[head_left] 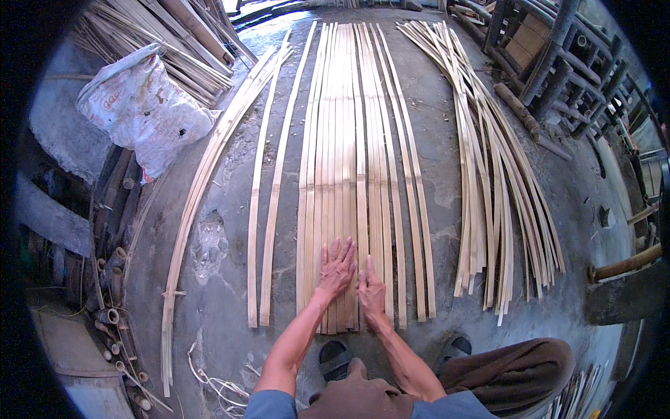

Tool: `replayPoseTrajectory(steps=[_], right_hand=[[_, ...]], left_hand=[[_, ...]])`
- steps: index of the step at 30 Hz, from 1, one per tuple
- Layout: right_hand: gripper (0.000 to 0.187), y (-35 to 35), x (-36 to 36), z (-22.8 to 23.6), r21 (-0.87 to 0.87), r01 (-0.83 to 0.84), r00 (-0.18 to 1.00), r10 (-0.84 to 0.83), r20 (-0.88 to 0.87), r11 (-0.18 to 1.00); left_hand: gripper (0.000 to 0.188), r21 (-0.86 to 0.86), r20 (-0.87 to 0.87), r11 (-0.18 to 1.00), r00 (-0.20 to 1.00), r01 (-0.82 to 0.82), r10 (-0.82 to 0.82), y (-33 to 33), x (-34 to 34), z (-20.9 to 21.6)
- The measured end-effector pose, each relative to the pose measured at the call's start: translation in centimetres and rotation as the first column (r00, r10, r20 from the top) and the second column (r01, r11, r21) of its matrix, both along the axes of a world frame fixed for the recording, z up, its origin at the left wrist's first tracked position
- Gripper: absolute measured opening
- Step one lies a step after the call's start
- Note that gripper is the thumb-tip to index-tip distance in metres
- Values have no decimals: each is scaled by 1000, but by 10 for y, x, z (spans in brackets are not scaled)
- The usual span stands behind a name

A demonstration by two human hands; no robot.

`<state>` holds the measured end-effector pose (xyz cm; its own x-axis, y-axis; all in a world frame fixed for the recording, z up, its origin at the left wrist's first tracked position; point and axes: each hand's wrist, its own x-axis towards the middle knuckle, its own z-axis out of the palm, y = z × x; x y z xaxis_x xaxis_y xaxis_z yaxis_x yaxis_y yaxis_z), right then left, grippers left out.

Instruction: The person sits on the floor and arranges long, thin bamboo strips into a neat, parallel stack. They repeatedly pick up individual strips from a pile and place them onto the growing stack, smoothing them into alignment.

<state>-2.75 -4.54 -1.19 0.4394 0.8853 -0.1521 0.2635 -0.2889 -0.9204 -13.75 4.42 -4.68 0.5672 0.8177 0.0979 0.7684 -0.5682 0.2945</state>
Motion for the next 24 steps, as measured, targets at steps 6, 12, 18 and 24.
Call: replayPoseTrajectory(steps=[6, 12, 18, 24], right_hand=[[52, 3, -2, -11, -20, -74, 996, 75, 55, 997], [48, 4, 7, -14, -75, -184, 925, 199, 323, 980], [53, 5, 16, -14, -94, -241, 872, 258, 417, 966], [54, 5, 19, -23, -206, -296, 832, 358, 425, 933]], left_hand=[[56, 38, -23, 999, 1000, -10, 11, 2, -1, -8], [56, 22, 40, 1000, 999, -2, 1, 4, -1, -6], [56, 52, 44, 999, 999, 2, -4, 3, -2, -8], [57, 42, 3, 999, 1000, 25, -26, 3, -1, -5]])
